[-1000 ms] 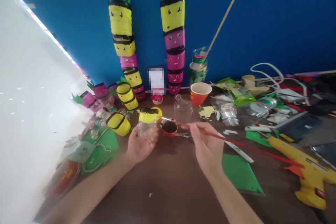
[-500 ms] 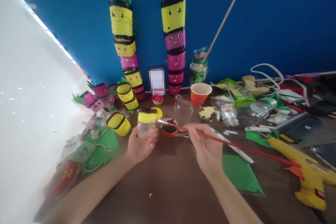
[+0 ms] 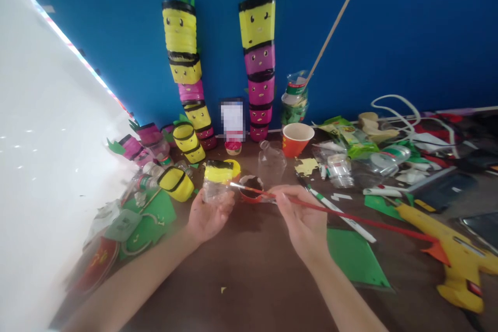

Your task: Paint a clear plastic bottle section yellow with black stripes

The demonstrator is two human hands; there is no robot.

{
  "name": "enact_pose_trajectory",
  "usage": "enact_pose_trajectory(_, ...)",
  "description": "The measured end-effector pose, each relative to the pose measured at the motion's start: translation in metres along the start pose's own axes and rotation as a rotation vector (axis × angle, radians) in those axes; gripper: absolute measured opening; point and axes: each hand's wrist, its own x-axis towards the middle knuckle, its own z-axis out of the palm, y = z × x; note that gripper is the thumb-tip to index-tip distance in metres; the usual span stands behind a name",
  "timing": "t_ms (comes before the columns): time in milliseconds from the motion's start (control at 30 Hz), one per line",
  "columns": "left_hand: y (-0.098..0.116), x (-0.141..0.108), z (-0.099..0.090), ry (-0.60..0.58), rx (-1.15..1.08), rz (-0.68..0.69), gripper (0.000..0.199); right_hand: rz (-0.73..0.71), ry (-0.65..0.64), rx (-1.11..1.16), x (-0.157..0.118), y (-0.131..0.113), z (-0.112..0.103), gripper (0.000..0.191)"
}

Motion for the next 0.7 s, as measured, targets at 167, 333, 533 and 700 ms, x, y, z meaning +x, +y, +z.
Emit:
enact_pose_trajectory(167, 0.001, -0.001, 0.004, 0.011, -0.002, -0.051, 0.047, 0.039, 0.011, -0.077, 0.002, -0.008, 0.004, 0.021)
enact_pose_trajectory(333, 0.002, -0.001, 0.002, 0.01, 0.0, -0.053, 0.054, 0.082, 0.106, 0.032, 0.003, 0.008, -0.003, 0.017)
enact_pose_trajectory(533, 0.0, 0.001, 0.0, 0.023, 0.013, 0.007, 0.044, 0.249, 0.108, 0.163, 0.0, 0.013, 0.003, 0.022)
enact_pose_trajectory(700, 0.001, 0.001, 0.002, 0.009, 0.015, 0.01, 0.043, 0.295, 0.13, 0.127, 0.0, 0.006, 0.01, 0.028)
